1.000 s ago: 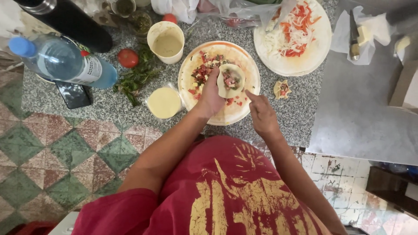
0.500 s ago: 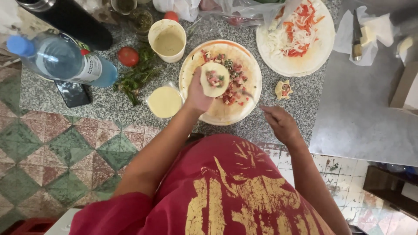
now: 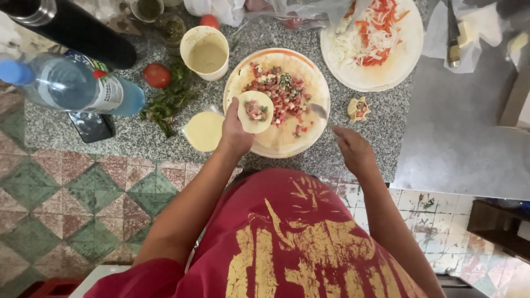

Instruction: The person peels a garlic clove and then assembles small pastries by spooning filling onto dough discs and pinching the edges to seal them.

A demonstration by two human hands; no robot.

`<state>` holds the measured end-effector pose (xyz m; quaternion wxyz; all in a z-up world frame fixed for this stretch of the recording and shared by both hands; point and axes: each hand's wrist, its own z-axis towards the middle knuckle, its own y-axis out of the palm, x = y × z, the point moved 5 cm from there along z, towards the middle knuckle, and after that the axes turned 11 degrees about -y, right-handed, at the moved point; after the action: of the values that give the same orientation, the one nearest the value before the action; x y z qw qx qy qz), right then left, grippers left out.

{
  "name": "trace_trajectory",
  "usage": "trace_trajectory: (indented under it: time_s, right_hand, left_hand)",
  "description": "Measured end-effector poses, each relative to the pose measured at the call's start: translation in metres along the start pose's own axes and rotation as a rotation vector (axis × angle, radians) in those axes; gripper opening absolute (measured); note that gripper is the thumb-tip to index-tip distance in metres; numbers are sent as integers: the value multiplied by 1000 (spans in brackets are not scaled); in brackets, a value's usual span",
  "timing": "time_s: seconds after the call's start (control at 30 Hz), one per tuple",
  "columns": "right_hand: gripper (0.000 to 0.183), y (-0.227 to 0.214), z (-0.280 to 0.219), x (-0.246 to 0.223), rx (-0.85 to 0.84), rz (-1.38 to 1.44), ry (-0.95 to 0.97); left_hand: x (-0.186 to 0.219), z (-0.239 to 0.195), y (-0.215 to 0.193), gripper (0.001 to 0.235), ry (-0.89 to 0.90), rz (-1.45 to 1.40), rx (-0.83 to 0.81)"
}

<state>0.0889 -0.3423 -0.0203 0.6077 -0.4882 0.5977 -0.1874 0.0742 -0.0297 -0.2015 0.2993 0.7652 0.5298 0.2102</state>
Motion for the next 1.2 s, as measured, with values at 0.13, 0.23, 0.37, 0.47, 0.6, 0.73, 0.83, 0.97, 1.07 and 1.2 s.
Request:
trace_trajectory:
  time_s: [0.13,0.23,0.37,0.47,0.6,0.73,0.83,0.97,1.07,1.2]
  right_hand:
    - [33,8,-43,19,-128,122,378]
    - [33,18,-44,-17,-185,350,253]
    - [34,15,-22,-37,-90,226,319]
    - [38,12,-31,-18,18,296,393]
    - [42,23,-58,12,56,349,460]
    - [43,27,-45,-36,49,364,539]
    - [46,23,-26,-75,61,432,562]
    - [42,38,-9,-70,126,701,475]
    - [43,48,-6,-59,136,898,441]
    - [39,44,-16,-49,164,953,430]
  left_hand:
    - [3,-61,55,59,7,29,8]
    - [2,-74,64,62,11,42,23]
    - [-1,-73,72,60,-9,26,17]
    - [-2,-72,75,60,-16,20,10]
    - [4,-73,72,61,2,18,-2]
    - [3,-71,64,62,-13,14,-4]
    - [0,-71,64,62,-22,18,-1]
    - [0,-69,59,60,2,24,-7]
    - [2,-72,60,60,-3,21,-9]
    - [4,-82,63,62,11,24,7]
